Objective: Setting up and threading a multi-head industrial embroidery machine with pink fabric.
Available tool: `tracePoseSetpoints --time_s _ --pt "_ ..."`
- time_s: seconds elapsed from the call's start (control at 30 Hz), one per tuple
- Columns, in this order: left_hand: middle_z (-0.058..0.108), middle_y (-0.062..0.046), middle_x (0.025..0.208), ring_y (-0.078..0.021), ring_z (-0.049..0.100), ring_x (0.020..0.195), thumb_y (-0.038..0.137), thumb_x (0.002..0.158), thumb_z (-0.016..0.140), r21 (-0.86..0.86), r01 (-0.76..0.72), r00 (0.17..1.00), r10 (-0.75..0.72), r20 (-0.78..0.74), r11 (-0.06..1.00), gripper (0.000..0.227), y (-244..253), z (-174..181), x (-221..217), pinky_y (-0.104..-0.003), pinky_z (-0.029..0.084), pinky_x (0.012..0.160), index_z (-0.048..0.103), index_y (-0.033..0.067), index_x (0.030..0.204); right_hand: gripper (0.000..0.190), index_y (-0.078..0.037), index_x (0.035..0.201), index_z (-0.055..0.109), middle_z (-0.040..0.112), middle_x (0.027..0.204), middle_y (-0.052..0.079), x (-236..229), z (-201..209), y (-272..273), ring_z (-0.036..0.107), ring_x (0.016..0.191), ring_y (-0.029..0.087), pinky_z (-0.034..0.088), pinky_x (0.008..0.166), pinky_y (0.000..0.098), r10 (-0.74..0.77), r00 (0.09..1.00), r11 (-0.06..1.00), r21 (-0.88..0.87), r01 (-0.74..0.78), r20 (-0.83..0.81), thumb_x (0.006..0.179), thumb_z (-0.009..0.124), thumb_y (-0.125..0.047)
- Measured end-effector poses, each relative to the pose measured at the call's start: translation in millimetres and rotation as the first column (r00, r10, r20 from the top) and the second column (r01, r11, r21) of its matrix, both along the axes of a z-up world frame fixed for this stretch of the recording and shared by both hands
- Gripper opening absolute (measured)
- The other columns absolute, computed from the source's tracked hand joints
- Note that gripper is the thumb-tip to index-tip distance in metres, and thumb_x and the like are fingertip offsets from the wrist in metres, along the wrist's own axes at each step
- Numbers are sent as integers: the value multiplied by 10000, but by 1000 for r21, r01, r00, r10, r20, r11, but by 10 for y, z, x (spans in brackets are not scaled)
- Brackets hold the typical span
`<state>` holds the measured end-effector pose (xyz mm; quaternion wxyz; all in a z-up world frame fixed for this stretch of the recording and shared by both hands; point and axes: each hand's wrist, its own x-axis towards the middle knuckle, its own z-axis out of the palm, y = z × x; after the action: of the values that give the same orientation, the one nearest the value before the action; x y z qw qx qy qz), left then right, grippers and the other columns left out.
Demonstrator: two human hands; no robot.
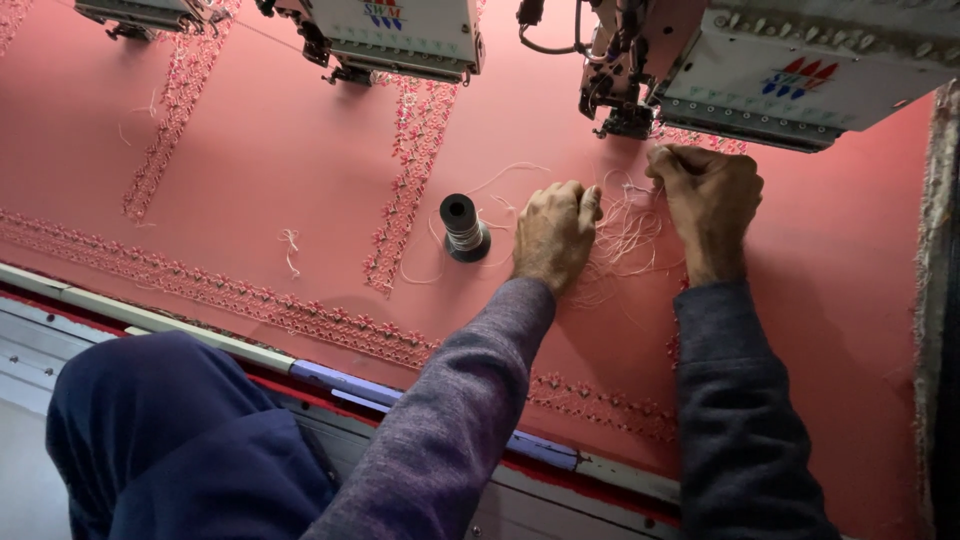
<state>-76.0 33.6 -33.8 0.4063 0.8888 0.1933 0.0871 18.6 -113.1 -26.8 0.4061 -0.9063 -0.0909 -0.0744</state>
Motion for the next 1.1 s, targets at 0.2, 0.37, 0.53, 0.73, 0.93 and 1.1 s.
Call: tracePoseSetpoints --time_s 0.2,0.37,0.53,0.73,0.93,1.1 --pt "654 -99 822 -332 691 939 460 1027 443 -10 -6 1000 6 14 1000 424 -10 -42 14 -503 586 884 662 186 789 89 -296 890 816 678 635 -3 41 -22 -33 738 784 249 537 774 348 21 999 999 -46 -20 26 928 780 -367" --pt "660 -103 827 -335 693 944 452 1032 437 -15 -8 1000 8 18 1000 427 7 13 -10 -503 586 886 665 187 787 123 -269 959 824 682 634 -30 70 -100 -19 740 762 238 550 769 359 14 999 1000 -12 -13 31 922 791 -382" --pt "663 -102 827 -334 696 945 448 1033 439 -17 -7 1000 7 20 1000 424 -8 24 -7 -502 585 891 669 186 790 107 -264 952 827 688 636 -15 16 -11 -5 740 762 259 557 775 379 7 999 1000 -30 -6 36 920 786 -358" --pt "666 -91 841 -328 694 954 450 1029 442 -32 -10 1000 10 6 999 414 -12 6 -1 -503 585 891 668 195 795 110 -261 964 823 693 645 -44 -11 27 0 743 763 229 564 812 396 0 1000 1000 -22 0 -3 926 767 -348" --pt "669 -95 834 -330 696 948 444 1030 447 -32 -15 1000 15 10 999 416 -12 26 -23 -503 588 884 673 188 793 78 -288 934 824 690 650 -22 15 -21 -2 741 800 274 562 807 389 26 999 999 -40 -24 44 932 789 -357" --pt "670 -88 834 -319 696 943 446 1032 451 -28 -17 1000 17 14 999 412 4 2 -2 -493 591 883 671 193 793 138 -230 969 826 701 649 -18 -36 83 61 742 755 289 572 838 478 -7 1000 1000 -19 6 -22 931 748 -337"
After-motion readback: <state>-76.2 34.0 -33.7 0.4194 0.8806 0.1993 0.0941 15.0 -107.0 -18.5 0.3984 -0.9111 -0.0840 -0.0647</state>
